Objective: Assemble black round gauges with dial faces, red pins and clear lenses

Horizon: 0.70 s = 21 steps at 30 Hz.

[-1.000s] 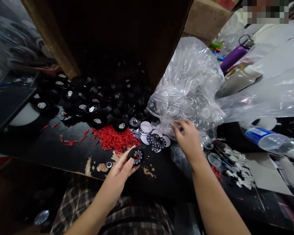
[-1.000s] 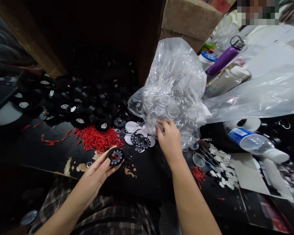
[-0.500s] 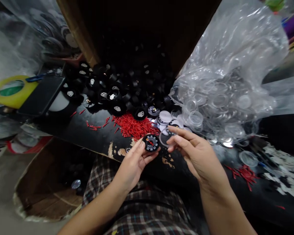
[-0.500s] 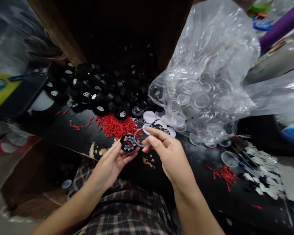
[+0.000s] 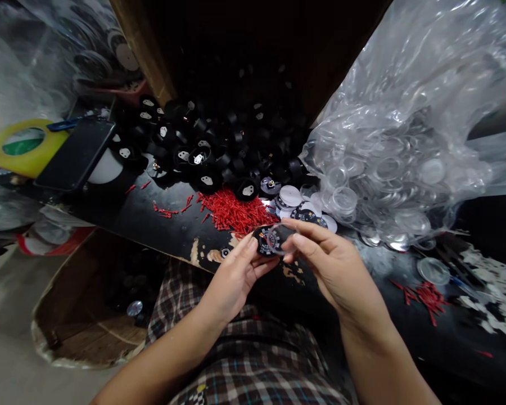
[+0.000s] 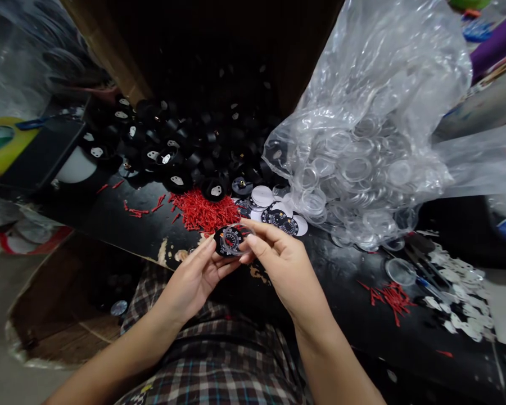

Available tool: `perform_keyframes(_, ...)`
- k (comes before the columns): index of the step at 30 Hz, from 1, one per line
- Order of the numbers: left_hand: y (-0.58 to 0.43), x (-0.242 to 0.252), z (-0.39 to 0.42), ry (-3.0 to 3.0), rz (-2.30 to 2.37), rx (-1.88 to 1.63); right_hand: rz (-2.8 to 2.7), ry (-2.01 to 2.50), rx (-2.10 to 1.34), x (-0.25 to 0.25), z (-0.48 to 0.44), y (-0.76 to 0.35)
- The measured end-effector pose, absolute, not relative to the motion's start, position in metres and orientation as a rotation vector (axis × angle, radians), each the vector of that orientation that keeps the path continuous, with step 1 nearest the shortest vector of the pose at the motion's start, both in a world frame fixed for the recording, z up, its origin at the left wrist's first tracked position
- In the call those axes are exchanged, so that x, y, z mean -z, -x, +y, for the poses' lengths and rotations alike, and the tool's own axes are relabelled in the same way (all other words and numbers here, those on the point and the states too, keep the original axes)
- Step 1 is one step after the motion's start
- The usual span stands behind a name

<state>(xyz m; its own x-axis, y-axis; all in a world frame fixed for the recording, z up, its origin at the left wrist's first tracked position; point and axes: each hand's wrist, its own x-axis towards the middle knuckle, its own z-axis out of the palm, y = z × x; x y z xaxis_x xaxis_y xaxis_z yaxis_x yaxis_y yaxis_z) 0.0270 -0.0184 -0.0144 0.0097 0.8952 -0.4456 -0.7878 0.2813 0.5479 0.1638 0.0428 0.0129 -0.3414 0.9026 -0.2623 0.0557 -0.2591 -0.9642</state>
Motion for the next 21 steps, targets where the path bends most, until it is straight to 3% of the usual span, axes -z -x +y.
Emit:
perform_keyframes(6,-0.021,0.017,-0.016,-0.193,0.905,-1.362,-1.702,1.371,-1.400,-0.021,0.032,-0.186)
perform_keyframes(13,-0.015,0.021,-0.012,-0.368,1.038,-1.376,-1.864,1.871,-1.784,-0.027,-0.021,-0.324)
perform_keyframes(17,-0.026,0.020,-0.004,-0.464,1.073,-1.370,-1.628,2.214,-1.698,0.008,-0.069,-0.377)
perform_keyframes(21,-0.031,0.017,-0.003,-0.469,1.092,-1.319,-1.534,2.243,-1.604,0.047,-0.089,-0.378)
